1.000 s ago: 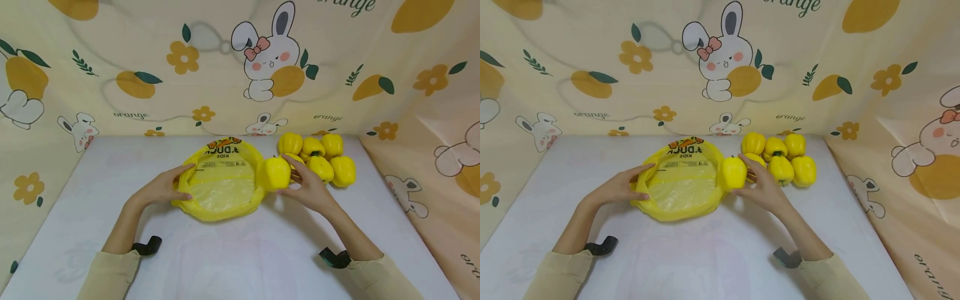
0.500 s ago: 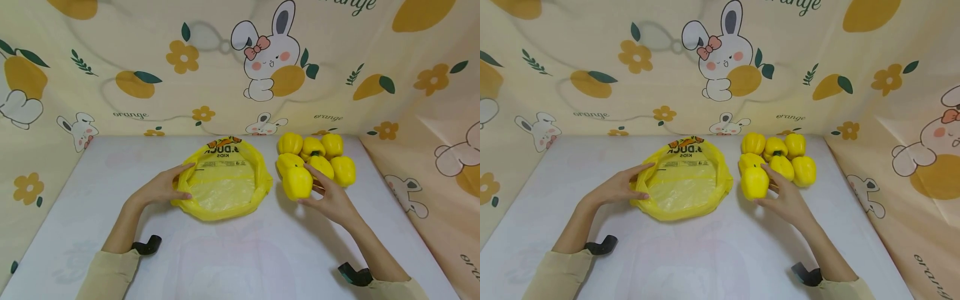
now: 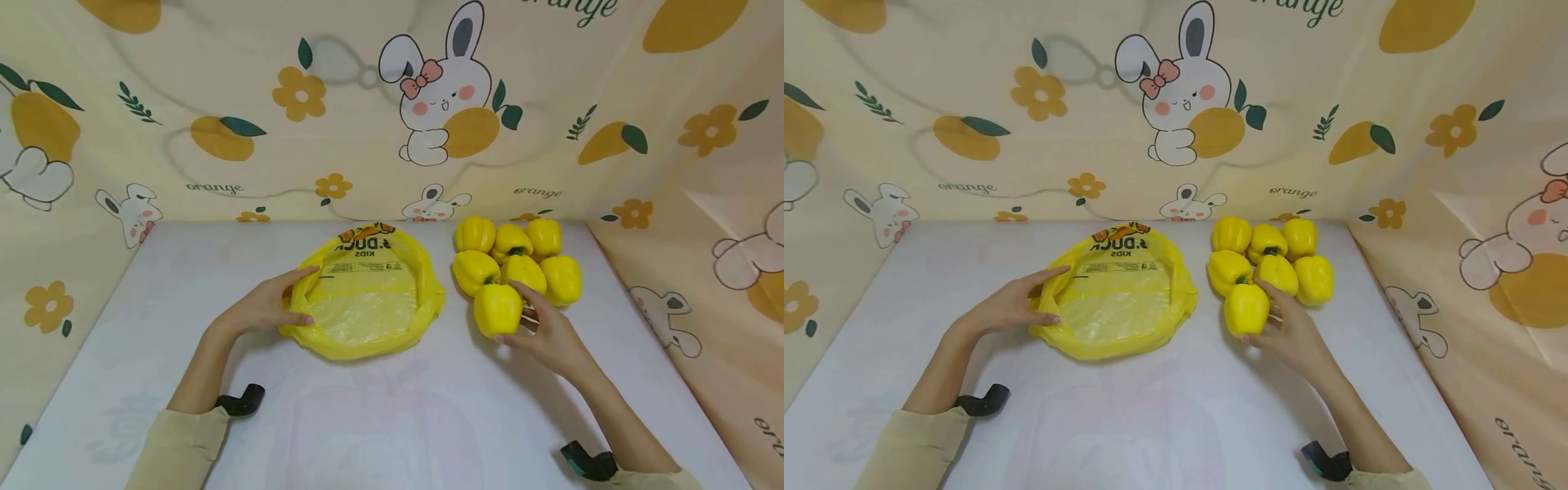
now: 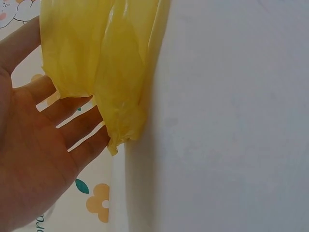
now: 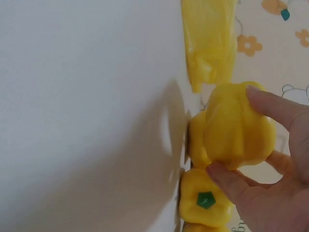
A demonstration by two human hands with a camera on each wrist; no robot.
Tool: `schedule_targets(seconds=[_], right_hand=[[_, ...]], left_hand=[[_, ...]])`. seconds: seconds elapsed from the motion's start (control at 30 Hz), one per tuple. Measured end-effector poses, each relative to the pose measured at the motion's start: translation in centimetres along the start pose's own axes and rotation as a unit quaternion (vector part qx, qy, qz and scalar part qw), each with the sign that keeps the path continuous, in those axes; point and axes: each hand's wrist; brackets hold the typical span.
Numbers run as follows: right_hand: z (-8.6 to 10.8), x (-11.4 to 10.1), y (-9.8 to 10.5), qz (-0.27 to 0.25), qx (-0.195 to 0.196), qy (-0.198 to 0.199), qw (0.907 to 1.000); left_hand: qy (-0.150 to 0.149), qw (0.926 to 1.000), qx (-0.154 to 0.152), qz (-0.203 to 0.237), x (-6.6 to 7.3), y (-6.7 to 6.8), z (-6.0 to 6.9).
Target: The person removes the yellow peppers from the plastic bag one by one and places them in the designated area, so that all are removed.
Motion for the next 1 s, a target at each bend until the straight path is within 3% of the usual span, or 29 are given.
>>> schedule_targets(seconds=[0.4,0.63,1.0], right_hand=[[0.0,1.5,-1.2,0.052,0.010,-0.009,0.9985],[0.1,1.5,-1.5,0.050,0.025,-0.022,0.9982],[0.2,1.4,-1.1,0.070,0.020,-0.027,0.9970]], left_hand=[[0.009,0.9999,-0.006,-0.004,0.0,0.1,0.3],[-0.003,0.9999,-0.006,-0.014,0.1,0.1,0.2],[0.010,0.9998,-0.011,-0.011,0.1,0.0,0.0]])
Point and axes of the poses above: each hand's wrist, its own z-axis away from the middle knuckle, its own y-axis out of the back of the hand, x = y × z, and after that the axes turned 4 degrees about -y, right-handed
